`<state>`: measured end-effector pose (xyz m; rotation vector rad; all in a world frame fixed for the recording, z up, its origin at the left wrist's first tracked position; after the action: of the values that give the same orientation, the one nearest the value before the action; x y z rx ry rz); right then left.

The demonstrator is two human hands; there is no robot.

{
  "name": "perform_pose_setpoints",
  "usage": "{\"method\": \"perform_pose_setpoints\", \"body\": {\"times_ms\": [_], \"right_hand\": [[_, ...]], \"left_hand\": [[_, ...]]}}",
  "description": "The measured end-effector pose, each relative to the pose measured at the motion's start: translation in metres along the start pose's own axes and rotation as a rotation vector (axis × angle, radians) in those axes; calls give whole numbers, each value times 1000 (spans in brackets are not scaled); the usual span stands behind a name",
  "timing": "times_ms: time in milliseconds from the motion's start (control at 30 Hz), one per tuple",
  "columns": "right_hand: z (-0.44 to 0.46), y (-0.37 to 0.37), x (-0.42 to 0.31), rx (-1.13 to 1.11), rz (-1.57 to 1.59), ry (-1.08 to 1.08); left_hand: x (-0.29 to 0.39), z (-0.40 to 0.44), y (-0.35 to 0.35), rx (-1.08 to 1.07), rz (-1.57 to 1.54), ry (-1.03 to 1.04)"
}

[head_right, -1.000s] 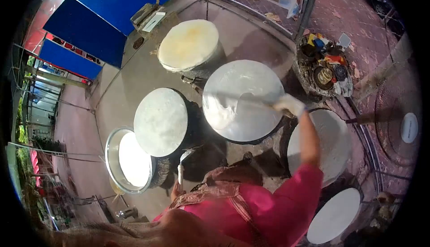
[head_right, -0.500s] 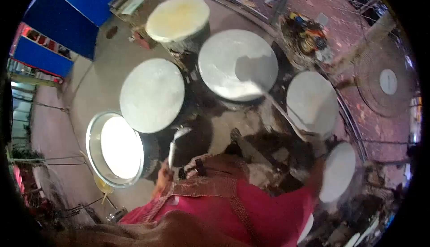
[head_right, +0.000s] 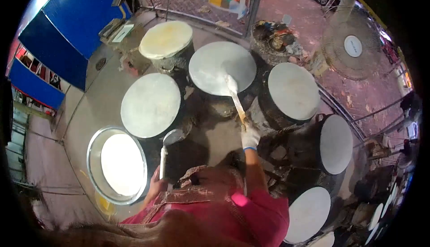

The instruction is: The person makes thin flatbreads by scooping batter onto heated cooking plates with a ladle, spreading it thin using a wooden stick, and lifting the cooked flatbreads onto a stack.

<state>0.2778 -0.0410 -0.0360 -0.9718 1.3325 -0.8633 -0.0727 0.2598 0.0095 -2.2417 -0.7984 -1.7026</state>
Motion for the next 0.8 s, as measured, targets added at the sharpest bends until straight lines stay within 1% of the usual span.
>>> {"method": "perform_pose_setpoints", "body": {"times_ms": [33,67,100,133,167,200,233,267,333,367,400,433,467,500,533,600,633,667,700,733,800], "right_hand": [[1,1,-11,27,192,89],[4,5,-28,16,287,114],[10,20,-49,12,475,118],[12,25,-78,-27,512,109],[17,23,-106,-96,185,-43],[1,-20,-129,-146,76,-57],[15,19,-97,-100,161,-95],[34,57,-54,-49,258,-124],[54,34,-7,-183,104,-54],[68,31,9,-159,153,-3],[80,29,21,-136,189,50],[75,5,-2,71,353,40],[77,-6,-30,37,405,5],[84,16,-48,-23,376,75],[75,12,-76,6,222,-109],[46,-3,-93,-129,31,-215],[40,4,-68,-71,101,-174],[49,3,-37,-3,173,-135],[71,-8,-11,-109,125,-49],[87,-15,8,-229,73,38],[121,-24,12,-153,238,139]], "left_hand": [[10,-5,6,-12,-101,-185],[18,-19,14,-22,-203,-382],[10,-16,13,9,-272,-350],[7,-13,19,16,-289,-376],[21,-13,36,-40,-408,-401],[39,-19,47,-87,-513,-424],[29,-19,38,89,-478,-465],[31,-18,37,30,-532,-417],[17,-13,35,-58,-921,-444],[2,-10,24,-38,-861,-439],[8,-5,27,-33,-854,-416],[15,-5,37,-23,-850,-406],[17,-8,44,-9,-852,-404],[10,-3,50,-48,-992,-470],[-4,5,54,-129,-1021,-526],[-32,18,48,-287,-1053,-628],[-47,24,34,-167,-791,-576],[-41,29,35,-122,-640,-488],[-36,34,37,-70,-479,-412],[-36,34,40,-81,-569,-439],[-38,32,45,-99,-747,-498]]}}
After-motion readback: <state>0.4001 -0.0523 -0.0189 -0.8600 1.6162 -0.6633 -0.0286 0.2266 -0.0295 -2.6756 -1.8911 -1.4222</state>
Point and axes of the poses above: each hand's wrist, its own z-axis towards the middle knuckle, its own y-axis out of the palm, x = y × z, the point moved 6 cm from there along z, towards the middle knuckle, and after that the axes turned 8 degrees about -z, right-handed, at the moved point
